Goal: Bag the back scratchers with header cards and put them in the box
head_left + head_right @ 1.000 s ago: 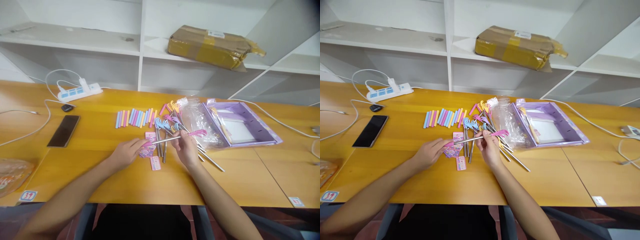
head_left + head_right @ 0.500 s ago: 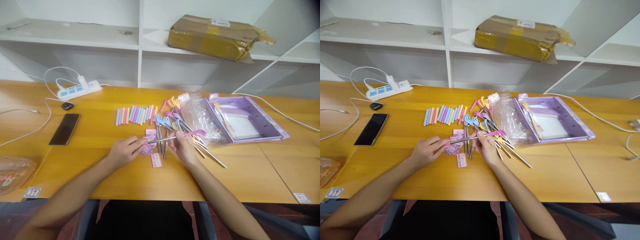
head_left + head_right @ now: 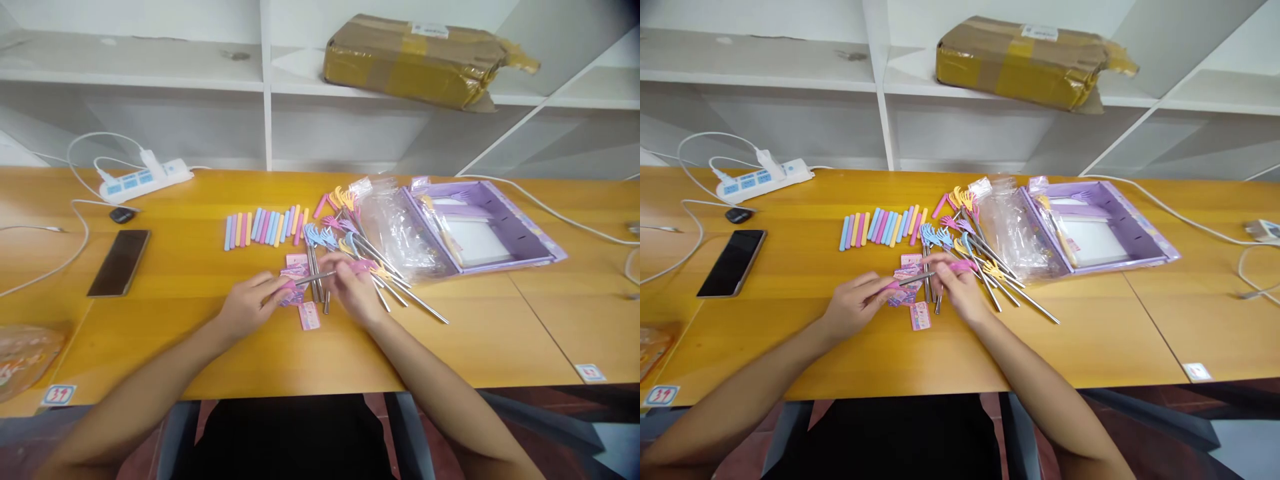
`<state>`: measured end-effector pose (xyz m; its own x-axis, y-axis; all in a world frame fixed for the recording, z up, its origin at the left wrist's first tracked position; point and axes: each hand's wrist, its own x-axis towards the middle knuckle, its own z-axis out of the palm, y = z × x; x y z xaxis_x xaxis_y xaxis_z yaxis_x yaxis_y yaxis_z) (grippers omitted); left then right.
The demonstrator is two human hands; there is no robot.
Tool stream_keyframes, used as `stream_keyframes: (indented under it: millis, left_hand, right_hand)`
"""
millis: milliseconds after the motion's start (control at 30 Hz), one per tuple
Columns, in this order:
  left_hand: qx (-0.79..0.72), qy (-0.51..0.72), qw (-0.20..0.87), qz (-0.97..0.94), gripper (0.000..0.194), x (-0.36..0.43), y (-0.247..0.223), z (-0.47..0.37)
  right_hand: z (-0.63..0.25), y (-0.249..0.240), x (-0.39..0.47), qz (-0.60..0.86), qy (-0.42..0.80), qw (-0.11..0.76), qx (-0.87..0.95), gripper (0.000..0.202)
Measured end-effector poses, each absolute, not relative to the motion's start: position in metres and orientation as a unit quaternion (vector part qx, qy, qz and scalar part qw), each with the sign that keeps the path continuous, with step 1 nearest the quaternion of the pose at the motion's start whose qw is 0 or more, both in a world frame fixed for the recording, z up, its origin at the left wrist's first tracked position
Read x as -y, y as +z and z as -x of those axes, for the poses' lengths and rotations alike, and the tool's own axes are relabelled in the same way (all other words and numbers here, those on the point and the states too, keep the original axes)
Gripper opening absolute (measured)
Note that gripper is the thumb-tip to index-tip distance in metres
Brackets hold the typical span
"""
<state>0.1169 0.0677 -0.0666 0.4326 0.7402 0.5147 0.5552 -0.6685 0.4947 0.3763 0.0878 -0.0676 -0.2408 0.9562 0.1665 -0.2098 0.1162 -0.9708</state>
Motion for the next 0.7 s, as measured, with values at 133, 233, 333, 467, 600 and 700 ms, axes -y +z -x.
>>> stream_keyframes:
  millis: [133, 233, 333, 467, 600, 700]
  left_hand:
    - [-0.423, 0.357, 0.165, -0.816, 0.031, -0.075, -0.062, -0.112]
    - [-0.437, 0.342, 0.174, -0.813, 0.032, -0.076, -0.06, -0.111]
    - [-0.431, 0.343, 0.151, -0.821, 0.034, -0.075, -0.062, -0.112]
    - [-0.416, 0.342, 0.104, -0.836, 0.035, -0.07, -0.067, -0.115]
    - [-0.411, 0.337, 0.111, -0.84, 0.033, -0.065, -0.069, -0.117]
    - [-0.407, 0.343, 0.131, -0.836, 0.031, -0.064, -0.07, -0.118]
  right_hand:
    - [-0.397, -0.067, -0.103, 0.385, 0.48, 0.595, 0.518, 0.036]
    - [-0.401, -0.066, -0.103, 0.431, 0.391, 0.549, 0.599, 0.032]
    - [-0.397, -0.065, -0.095, 0.46, 0.338, 0.504, 0.648, 0.034]
    - [-0.389, -0.066, -0.085, 0.475, 0.332, 0.481, 0.658, 0.035]
    - [-0.385, -0.068, -0.077, 0.493, 0.312, 0.476, 0.658, 0.034]
    - [-0.385, -0.071, -0.075, 0.509, 0.307, 0.46, 0.66, 0.034]
